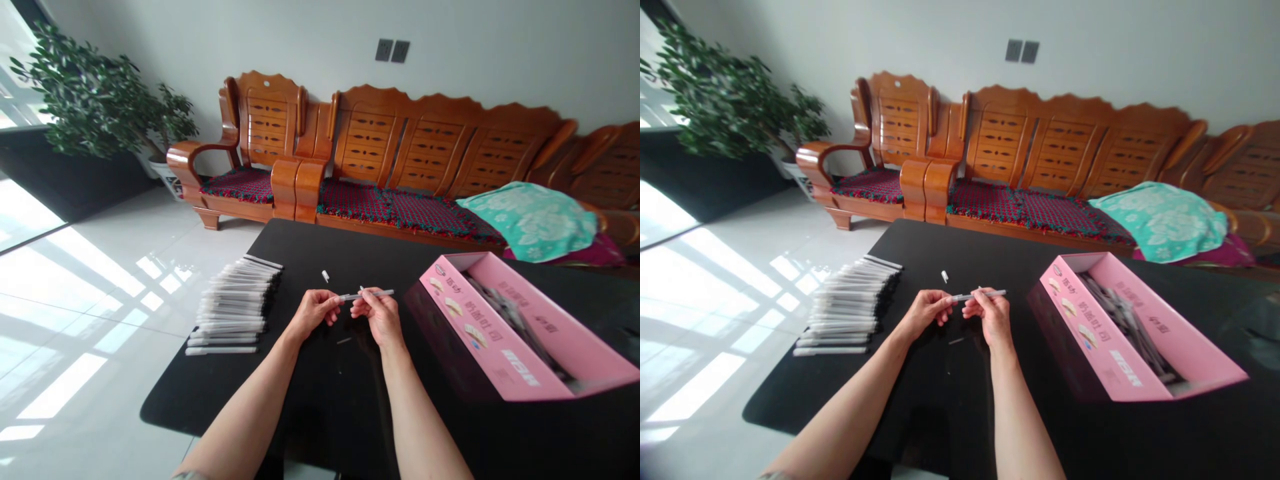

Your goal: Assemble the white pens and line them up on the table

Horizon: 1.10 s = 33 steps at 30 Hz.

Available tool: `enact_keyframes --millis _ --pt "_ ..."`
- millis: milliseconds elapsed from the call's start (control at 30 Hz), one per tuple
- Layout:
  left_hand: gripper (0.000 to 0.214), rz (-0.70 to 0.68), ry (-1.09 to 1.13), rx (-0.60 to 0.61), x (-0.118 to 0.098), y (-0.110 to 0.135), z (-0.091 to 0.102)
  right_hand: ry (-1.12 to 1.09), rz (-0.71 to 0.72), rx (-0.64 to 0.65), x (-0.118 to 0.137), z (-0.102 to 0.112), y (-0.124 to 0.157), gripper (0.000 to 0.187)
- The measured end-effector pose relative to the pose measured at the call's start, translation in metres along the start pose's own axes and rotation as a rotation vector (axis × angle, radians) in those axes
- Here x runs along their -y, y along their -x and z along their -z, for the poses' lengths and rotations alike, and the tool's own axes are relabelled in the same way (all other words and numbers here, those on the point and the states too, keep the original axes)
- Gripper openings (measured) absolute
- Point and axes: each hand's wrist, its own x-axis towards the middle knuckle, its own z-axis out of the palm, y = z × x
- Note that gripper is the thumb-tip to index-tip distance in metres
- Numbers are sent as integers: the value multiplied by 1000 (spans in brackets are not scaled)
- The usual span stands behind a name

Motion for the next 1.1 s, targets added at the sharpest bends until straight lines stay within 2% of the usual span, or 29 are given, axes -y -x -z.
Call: enact_keyframes --millis 167,333,467,533,600,700,867,967,1100 --pt "40 -133 -161 -91 -3 5 -14 -43 -21 -55 2 0 -1 22" --pt "32 -285 -409 -150 -9 12 -25 -100 -124 -93 -1 6 -4 23" --pt "26 -273 -457 -121 -16 11 -17 -113 -129 -55 -3 1 -2 27" --pt "24 -266 -509 -154 -23 10 -7 -108 -123 -7 -3 -3 -1 34" --pt "23 -261 -558 -230 -35 13 7 -97 -101 17 -1 -3 0 42" --pt "26 -245 -581 -331 -59 26 38 -77 -50 -30 2 1 -1 41" --pt "25 -350 -818 -344 -97 73 113 -65 -41 -31 1 7 -3 39" --pt "24 -297 -805 -336 -106 106 158 -60 -48 -20 0 7 -3 39" --pt "23 -226 -767 -374 -105 144 199 -53 -46 -19 -1 8 -2 40"
